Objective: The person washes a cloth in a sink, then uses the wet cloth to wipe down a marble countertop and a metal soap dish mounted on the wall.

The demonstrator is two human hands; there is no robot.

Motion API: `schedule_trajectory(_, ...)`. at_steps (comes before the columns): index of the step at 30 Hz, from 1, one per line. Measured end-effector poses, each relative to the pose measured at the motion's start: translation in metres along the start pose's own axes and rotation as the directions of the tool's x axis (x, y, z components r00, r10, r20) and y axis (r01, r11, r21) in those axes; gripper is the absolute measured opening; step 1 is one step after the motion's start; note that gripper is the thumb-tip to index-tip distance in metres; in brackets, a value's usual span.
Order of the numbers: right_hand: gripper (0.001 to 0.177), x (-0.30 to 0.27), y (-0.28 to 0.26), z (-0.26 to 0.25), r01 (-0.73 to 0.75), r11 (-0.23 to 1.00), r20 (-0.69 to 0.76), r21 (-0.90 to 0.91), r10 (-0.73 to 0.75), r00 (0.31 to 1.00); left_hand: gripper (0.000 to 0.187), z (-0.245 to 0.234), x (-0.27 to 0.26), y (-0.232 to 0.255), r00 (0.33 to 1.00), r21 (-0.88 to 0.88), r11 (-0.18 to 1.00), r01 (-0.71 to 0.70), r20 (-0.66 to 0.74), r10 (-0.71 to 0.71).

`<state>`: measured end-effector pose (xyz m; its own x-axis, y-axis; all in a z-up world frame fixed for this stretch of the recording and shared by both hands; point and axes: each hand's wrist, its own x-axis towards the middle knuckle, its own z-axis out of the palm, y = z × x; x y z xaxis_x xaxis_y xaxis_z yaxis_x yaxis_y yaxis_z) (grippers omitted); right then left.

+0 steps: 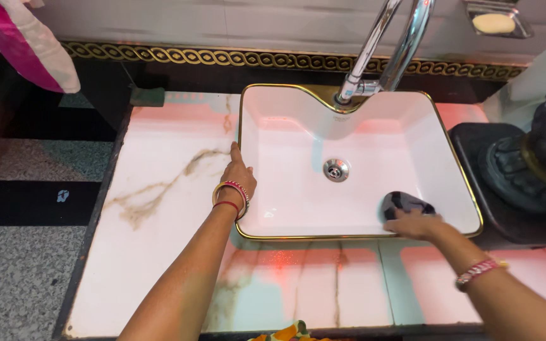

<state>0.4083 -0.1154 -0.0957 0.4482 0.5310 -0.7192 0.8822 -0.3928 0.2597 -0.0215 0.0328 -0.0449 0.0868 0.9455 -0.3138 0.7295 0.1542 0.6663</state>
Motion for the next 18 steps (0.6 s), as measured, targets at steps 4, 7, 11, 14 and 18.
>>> schedule_trajectory(4,0.102,-0.005,-0.097,0.009,0.362,0.932,0.062,0.026,-0.363,0.93,0.08,0.001,0.001,0.0,0.999,0.006,1.0,0.001,-0.048,-0.001)
schedule_trajectory(7,0.086,-0.05,-0.207,0.002,0.63,0.775,0.007,0.052,-0.631,0.776,0.08,-0.001,0.001,0.002,0.998,0.043,0.998,0.038,-0.047,-0.036)
schedule_trajectory(11,0.072,-0.096,-0.228,-0.014,0.724,0.683,0.001,0.102,-0.728,0.686,0.078,-0.009,-0.008,0.006,0.996,0.133,0.988,0.073,-0.057,-0.066)
schedule_trajectory(14,0.069,-0.092,-0.168,-0.011,0.828,0.551,-0.052,-0.099,-0.834,0.549,0.078,-0.013,-0.019,0.012,0.994,0.19,0.977,0.102,-0.059,-0.092)
schedule_trajectory(18,0.115,-0.066,-0.05,-0.02,0.186,0.978,0.068,0.096,-0.192,0.979,0.077,-0.016,-0.027,0.024,0.985,0.264,0.949,0.173,-0.059,-0.163)
